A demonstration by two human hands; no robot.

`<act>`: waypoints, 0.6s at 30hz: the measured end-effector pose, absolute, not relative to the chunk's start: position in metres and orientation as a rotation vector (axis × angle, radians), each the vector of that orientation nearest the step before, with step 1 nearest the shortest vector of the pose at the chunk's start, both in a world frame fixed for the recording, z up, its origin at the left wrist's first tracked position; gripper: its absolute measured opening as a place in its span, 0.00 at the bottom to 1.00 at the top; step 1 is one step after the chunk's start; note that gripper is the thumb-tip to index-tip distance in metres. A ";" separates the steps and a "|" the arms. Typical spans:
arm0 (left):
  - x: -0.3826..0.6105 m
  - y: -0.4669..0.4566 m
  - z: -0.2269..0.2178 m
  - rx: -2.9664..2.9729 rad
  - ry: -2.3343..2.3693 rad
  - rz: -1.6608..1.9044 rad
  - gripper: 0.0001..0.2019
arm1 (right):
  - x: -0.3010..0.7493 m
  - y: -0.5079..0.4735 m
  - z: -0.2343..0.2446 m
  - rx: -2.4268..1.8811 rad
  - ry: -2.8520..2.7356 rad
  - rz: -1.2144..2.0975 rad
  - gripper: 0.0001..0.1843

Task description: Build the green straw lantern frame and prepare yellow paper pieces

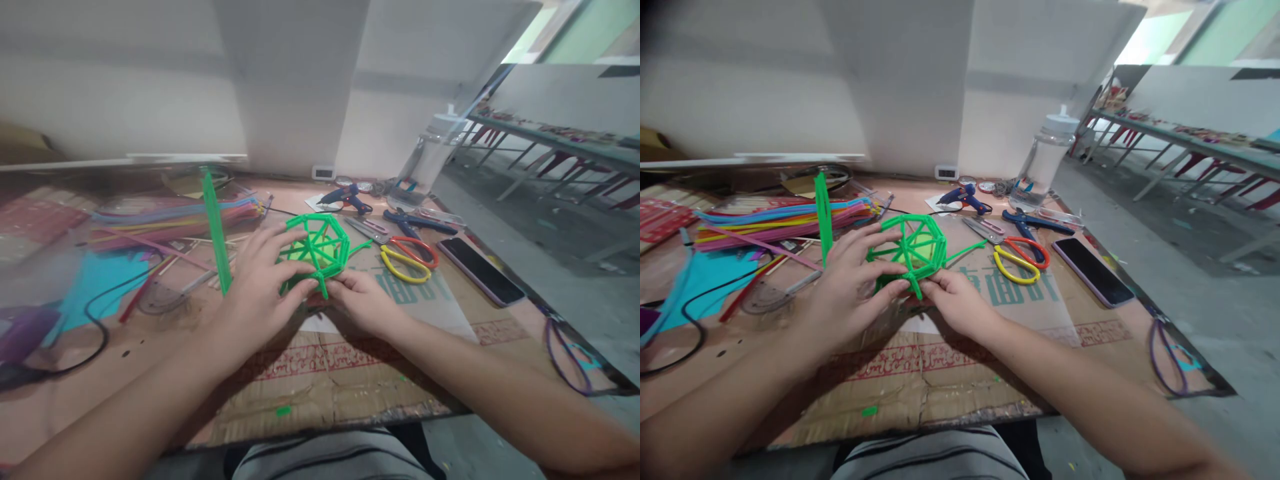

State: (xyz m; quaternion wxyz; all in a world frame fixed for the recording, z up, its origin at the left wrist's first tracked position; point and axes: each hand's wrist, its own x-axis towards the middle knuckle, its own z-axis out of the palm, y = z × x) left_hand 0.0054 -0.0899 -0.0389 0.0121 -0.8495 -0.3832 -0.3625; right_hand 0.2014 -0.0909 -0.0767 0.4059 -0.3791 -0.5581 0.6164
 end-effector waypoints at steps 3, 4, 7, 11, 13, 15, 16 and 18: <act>0.005 -0.090 -0.038 -2.648 -1.207 -1.111 0.06 | 0.213 -0.090 -0.062 -1.190 -1.737 1.198 0.11; 0.004 -0.090 -0.038 -2.656 -1.213 -1.099 0.06 | 0.217 -0.089 -0.057 -1.247 -1.841 1.027 0.12; 0.002 -0.090 -0.036 -2.685 -1.232 -1.074 0.06 | 0.229 -0.087 -0.046 -1.280 -1.962 0.729 0.16; -0.002 -0.089 -0.032 -2.699 -1.252 -1.080 0.06 | 0.234 -0.082 -0.047 -1.222 -1.813 0.577 0.10; -0.004 -0.088 -0.030 -2.707 -1.250 -1.075 0.06 | 0.234 -0.079 -0.053 -1.186 -1.809 0.608 0.08; -0.005 -0.088 -0.029 -2.717 -1.242 -1.063 0.08 | 0.232 -0.077 -0.059 -1.194 -1.918 0.636 0.09; -0.005 -0.087 -0.029 -2.718 -1.238 -1.058 0.08 | 0.231 -0.077 -0.062 -1.208 -1.980 0.632 0.08; -0.005 -0.087 -0.028 -2.698 -1.233 -1.060 0.09 | 0.228 -0.077 -0.067 -1.230 -2.068 0.620 0.10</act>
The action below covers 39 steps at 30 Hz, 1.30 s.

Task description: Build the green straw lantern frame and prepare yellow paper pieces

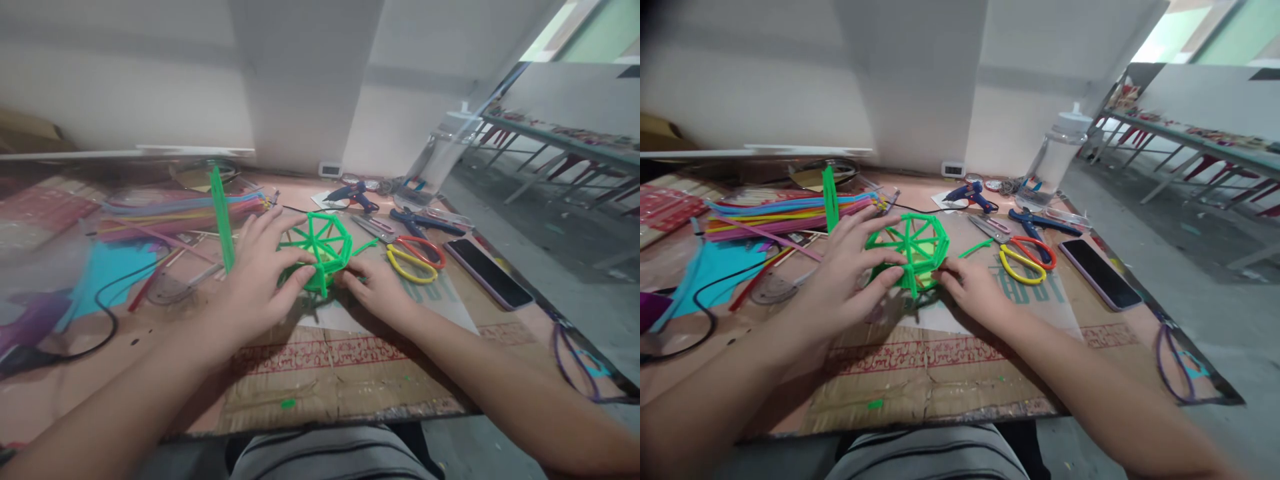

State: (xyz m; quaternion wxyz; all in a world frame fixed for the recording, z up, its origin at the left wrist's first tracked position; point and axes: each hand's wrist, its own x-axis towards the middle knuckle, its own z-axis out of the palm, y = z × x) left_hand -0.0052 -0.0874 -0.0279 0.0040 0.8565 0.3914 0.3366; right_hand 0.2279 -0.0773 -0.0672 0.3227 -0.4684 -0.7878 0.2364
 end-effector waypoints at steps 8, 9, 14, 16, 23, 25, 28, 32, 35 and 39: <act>-0.006 -0.090 -0.020 2.752 1.258 1.138 0.06 | 0.224 -0.081 -0.081 -1.216 -2.093 0.541 0.10; -0.006 -0.090 -0.020 2.764 1.240 1.131 0.06 | 0.224 -0.080 -0.082 -1.208 -2.096 0.527 0.10; -0.005 -0.092 -0.021 2.752 1.217 1.098 0.06 | 0.226 -0.079 -0.085 -1.189 -2.132 0.472 0.10; -0.004 -0.093 -0.021 2.734 1.216 1.072 0.07 | 0.226 -0.080 -0.085 -1.181 -2.142 0.451 0.10; -0.004 -0.093 -0.024 2.714 1.225 1.111 0.04 | 0.227 -0.080 -0.084 -1.176 -2.175 0.415 0.09; -0.005 -0.092 -0.025 2.721 1.235 1.135 0.04 | 0.227 -0.080 -0.084 -1.157 -2.172 0.420 0.10; -0.006 -0.091 -0.025 2.737 1.235 1.135 0.06 | 0.227 -0.080 -0.084 -1.126 -2.164 0.408 0.10; -0.005 -0.092 -0.026 2.746 1.242 1.138 0.06 | 0.227 -0.080 -0.086 -1.126 -2.171 0.393 0.09; -0.004 -0.092 -0.026 2.746 1.237 1.136 0.07 | 0.227 -0.080 -0.087 -1.138 -2.173 0.381 0.09; -0.002 -0.093 -0.026 2.719 1.217 1.122 0.06 | 0.228 -0.080 -0.089 -1.142 -2.186 0.372 0.09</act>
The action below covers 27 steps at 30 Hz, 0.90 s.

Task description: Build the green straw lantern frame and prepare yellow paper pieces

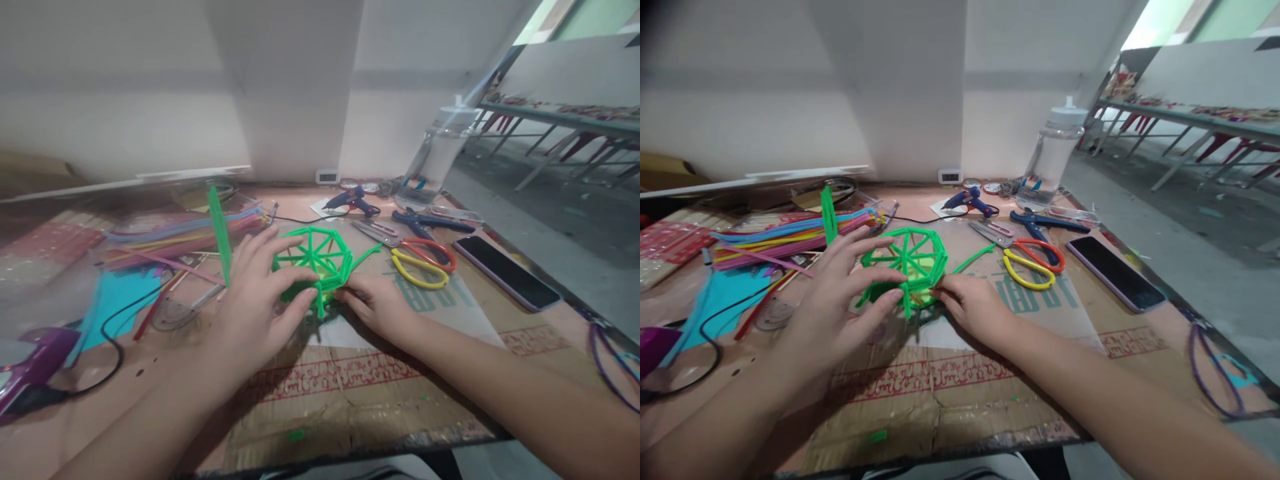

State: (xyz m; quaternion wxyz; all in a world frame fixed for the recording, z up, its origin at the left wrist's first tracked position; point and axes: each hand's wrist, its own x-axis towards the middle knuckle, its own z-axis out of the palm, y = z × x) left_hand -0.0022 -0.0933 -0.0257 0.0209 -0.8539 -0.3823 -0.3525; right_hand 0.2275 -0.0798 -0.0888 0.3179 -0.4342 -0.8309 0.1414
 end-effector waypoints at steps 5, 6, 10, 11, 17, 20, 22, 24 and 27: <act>-0.002 -0.095 -0.025 -2.667 -1.170 -1.114 0.04 | 0.230 -0.079 -0.089 -1.069 -2.199 0.270 0.10; -0.002 -0.095 -0.025 -2.659 -1.161 -1.118 0.03 | 0.230 -0.078 -0.089 -1.045 -2.193 0.240 0.11; -0.003 -0.097 -0.025 -2.622 -1.144 -1.104 0.04 | 0.234 -0.078 -0.087 -0.982 -2.201 0.136 0.12; -0.003 -0.098 -0.024 -2.627 -1.148 -1.093 0.05 | 0.235 -0.078 -0.085 -0.973 -2.210 0.107 0.12; 0.002 -0.103 -0.024 -2.751 -1.261 -1.076 0.08 | 0.237 -0.079 -0.080 -0.881 -2.258 -0.057 0.12; 0.002 -0.104 -0.026 -2.776 -1.291 -1.088 0.08 | 0.236 -0.079 -0.080 -0.875 -2.267 -0.100 0.13; 0.002 -0.104 -0.027 -2.774 -1.290 -1.090 0.08 | 0.236 -0.080 -0.080 -0.894 -2.273 -0.108 0.13; 0.001 -0.103 -0.027 -2.770 -1.280 -1.087 0.08 | 0.236 -0.080 -0.081 -0.913 -2.280 -0.100 0.14; 0.001 -0.101 -0.027 -2.738 -1.263 -1.101 0.06 | 0.237 -0.079 -0.081 -0.926 -2.278 -0.078 0.15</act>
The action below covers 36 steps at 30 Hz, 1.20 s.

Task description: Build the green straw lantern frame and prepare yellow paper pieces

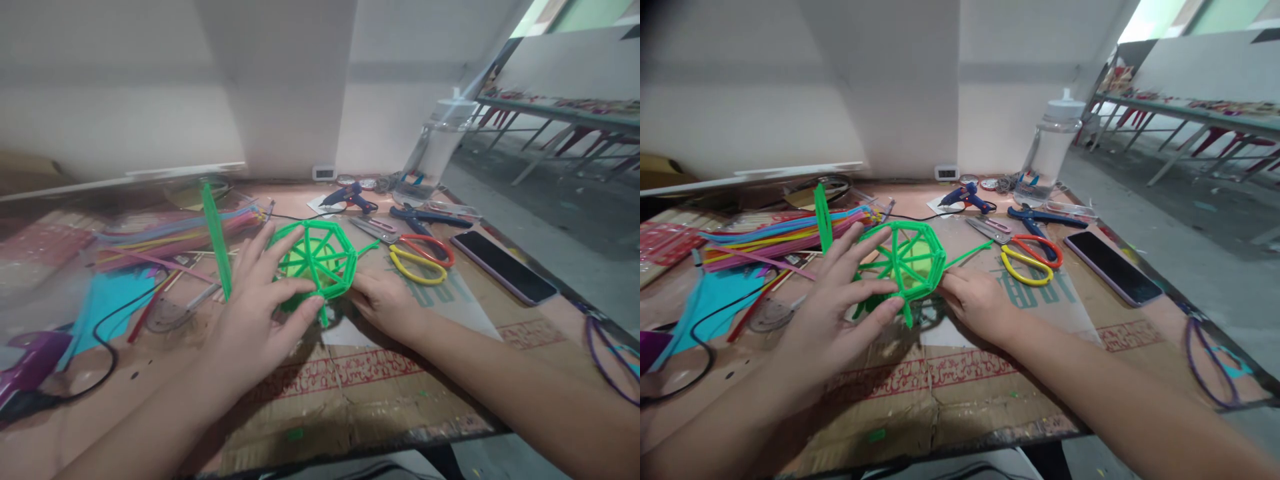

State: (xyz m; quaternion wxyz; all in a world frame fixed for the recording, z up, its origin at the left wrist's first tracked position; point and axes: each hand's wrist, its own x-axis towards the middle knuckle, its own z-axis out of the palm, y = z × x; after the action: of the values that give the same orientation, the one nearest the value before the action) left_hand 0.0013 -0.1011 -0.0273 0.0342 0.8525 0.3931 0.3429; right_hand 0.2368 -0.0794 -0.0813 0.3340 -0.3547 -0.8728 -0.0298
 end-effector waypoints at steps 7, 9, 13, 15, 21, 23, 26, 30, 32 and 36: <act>0.000 -0.097 -0.025 2.724 1.291 1.204 0.04 | 0.237 -0.078 -0.084 -0.997 -2.285 0.016 0.14; 0.000 -0.097 -0.026 2.754 1.281 1.184 0.04 | 0.237 -0.077 -0.085 -1.007 -2.291 0.047 0.14; 0.000 -0.096 -0.027 2.765 1.274 1.120 0.04 | 0.238 -0.076 -0.086 -1.026 -2.297 0.139 0.14; -0.001 -0.096 -0.029 2.763 1.271 1.105 0.04 | 0.238 -0.075 -0.087 -1.040 -2.302 0.163 0.13; -0.001 -0.095 -0.030 2.712 1.334 1.070 0.07 | 0.236 -0.075 -0.087 -1.050 -2.279 0.120 0.13; -0.001 -0.096 -0.030 2.638 1.310 1.005 0.08 | 0.235 -0.075 -0.087 -1.042 -2.285 0.099 0.13; 0.000 -0.096 -0.030 2.514 1.289 0.986 0.09 | 0.235 -0.075 -0.087 -1.030 -2.301 0.094 0.13; 0.002 -0.096 -0.033 2.487 1.265 0.994 0.09 | 0.236 -0.076 -0.086 -1.011 -2.306 0.093 0.13; 0.002 -0.095 -0.033 2.507 1.254 1.000 0.09 | 0.236 -0.076 -0.086 -1.010 -2.299 0.100 0.13; -0.004 -0.091 -0.028 2.528 1.252 1.082 0.08 | 0.236 -0.075 -0.085 -1.081 -2.246 0.170 0.12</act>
State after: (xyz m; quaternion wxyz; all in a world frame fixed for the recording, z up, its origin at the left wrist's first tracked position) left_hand -0.0039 -0.0909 -0.0283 0.0601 0.8352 0.4135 0.3575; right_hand 0.2356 -0.0748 -0.0851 0.3163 -0.4104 -0.8529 0.0647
